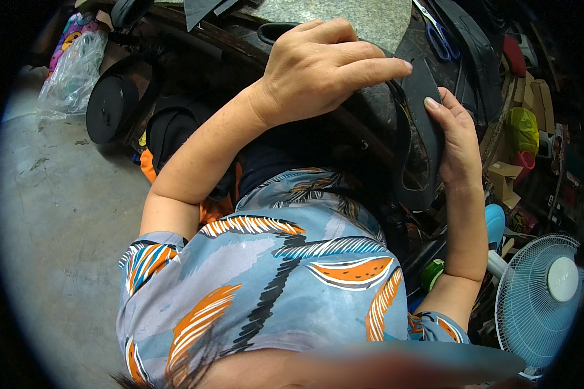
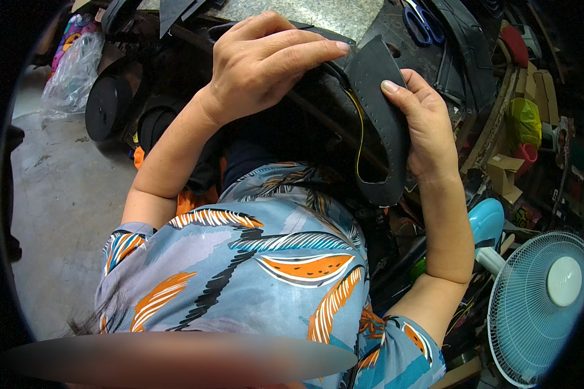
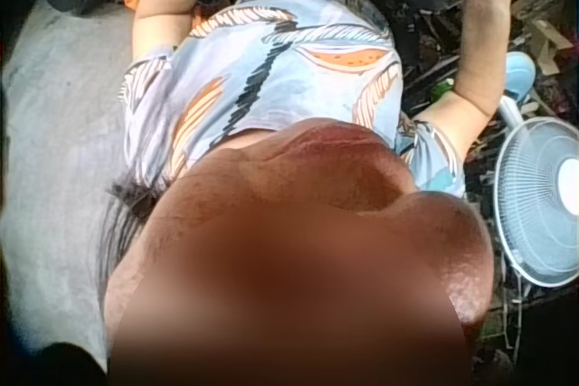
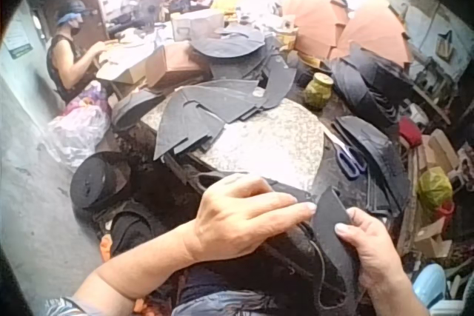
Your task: The person assembles a black shoe by hand, repeatedly fitting and adjusting a black upper piece onto a yellow insole. They use a small hammer to tap the edges into place and frequently flip the shoe to check alignment.
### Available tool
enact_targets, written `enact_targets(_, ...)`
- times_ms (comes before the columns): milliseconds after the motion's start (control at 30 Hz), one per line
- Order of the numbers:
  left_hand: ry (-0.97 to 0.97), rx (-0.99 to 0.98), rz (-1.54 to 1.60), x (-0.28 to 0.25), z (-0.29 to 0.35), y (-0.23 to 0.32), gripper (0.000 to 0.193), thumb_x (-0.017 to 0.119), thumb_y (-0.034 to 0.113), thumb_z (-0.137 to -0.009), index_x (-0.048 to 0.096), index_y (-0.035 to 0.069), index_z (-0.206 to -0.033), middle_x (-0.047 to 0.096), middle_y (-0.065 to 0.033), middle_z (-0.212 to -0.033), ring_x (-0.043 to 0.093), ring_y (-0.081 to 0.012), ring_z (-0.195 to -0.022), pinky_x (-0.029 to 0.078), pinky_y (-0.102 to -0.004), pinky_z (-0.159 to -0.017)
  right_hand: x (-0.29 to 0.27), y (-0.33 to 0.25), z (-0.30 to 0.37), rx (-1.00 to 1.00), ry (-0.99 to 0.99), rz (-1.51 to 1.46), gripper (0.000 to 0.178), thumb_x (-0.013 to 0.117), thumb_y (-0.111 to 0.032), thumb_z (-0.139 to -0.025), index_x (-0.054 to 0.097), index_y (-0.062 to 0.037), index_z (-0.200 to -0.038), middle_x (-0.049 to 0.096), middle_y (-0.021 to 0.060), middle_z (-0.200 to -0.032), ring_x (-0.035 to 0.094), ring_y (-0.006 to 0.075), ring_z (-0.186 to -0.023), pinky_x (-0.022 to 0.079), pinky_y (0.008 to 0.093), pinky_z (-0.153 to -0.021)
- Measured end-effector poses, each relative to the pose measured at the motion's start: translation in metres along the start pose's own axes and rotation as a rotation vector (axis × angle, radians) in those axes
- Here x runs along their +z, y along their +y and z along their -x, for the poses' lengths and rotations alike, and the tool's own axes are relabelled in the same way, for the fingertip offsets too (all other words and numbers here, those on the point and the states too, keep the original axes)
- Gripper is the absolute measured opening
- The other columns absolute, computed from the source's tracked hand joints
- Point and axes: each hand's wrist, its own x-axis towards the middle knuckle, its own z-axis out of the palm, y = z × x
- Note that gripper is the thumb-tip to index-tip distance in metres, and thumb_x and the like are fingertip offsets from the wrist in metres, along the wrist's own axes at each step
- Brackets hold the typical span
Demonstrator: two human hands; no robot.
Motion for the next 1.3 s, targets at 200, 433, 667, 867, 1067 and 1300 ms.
enact_targets(200, -0.018, 0.018, -0.032, 0.000, -0.001, 0.000, 0.043, 0.068, 0.017, -0.085, 0.068, 0.037, -0.124, 0.070, 0.0105, -0.089, 0.060, -0.0096, -0.075, 0.049, -0.0221, -0.065, 0.001, 0.002, -0.001, 0.001, 0.024, -0.023, 0.022, 0.063, -0.013, -0.097, 0.058, 0.0000, -0.114, 0.069, 0.0088, -0.097, 0.069, 0.0106, -0.079, 0.058, 0.0218, -0.071)
enact_targets(433, -0.077, 0.050, -0.085, -0.003, 0.000, 0.002, 0.052, 0.068, 0.025, -0.085, 0.061, 0.049, -0.131, 0.065, 0.0094, -0.087, 0.057, -0.0104, -0.075, 0.049, -0.0220, -0.067, 0.002, 0.002, -0.001, 0.007, 0.033, 0.027, 0.022, 0.063, -0.013, -0.097, 0.058, 0.0002, -0.114, 0.069, 0.0083, -0.097, 0.069, 0.0101, -0.078, 0.058, 0.0212, -0.070)
enact_targets(667, -0.077, 0.089, -0.130, -0.005, 0.007, 0.005, 0.046, 0.068, 0.022, -0.082, 0.067, 0.047, -0.120, 0.060, 0.0069, -0.091, 0.057, -0.0101, -0.079, 0.052, -0.0239, -0.070, 0.006, 0.002, 0.003, -0.020, 0.048, 0.035, 0.022, 0.063, -0.013, -0.096, 0.058, -0.0001, -0.113, 0.069, 0.0082, -0.098, 0.069, 0.0109, -0.082, 0.057, 0.0222, -0.073)
enact_targets(867, -0.026, 0.084, -0.113, -0.006, 0.021, 0.017, 0.041, 0.068, 0.016, -0.084, 0.072, 0.041, -0.117, 0.068, 0.0023, -0.103, 0.057, -0.0126, -0.075, 0.050, -0.0253, -0.066, 0.003, -0.012, 0.007, -0.043, -0.068, 0.237, 0.025, 0.068, -0.016, -0.094, 0.061, -0.0005, -0.112, 0.069, 0.0083, -0.099, 0.068, 0.0118, -0.087, 0.056, 0.0235, -0.080)
enact_targets(1067, 0.080, 0.159, -0.149, 0.000, 0.010, 0.019, 0.045, 0.070, 0.019, -0.080, 0.067, 0.044, -0.116, 0.064, 0.0055, -0.103, 0.062, -0.0122, -0.088, 0.055, -0.0249, -0.075, 0.003, -0.022, -0.003, -0.119, -0.127, 0.245, 0.027, 0.070, -0.013, -0.093, 0.063, -0.0006, -0.115, 0.069, 0.0053, -0.103, 0.066, 0.0110, -0.093, 0.054, 0.0241, -0.084)
enact_targets(1300, 0.045, 0.130, -0.083, 0.011, 0.002, -0.005, 0.041, 0.073, 0.019, -0.079, 0.072, 0.042, -0.113, 0.068, 0.0034, -0.114, 0.064, -0.0159, -0.102, 0.050, -0.0393, -0.102, 0.008, -0.030, -0.018, -0.240, -0.140, 0.178, 0.031, 0.072, -0.006, -0.090, 0.062, -0.0008, -0.119, 0.069, 0.0064, -0.106, 0.067, 0.0111, -0.094, 0.056, 0.0250, -0.083)
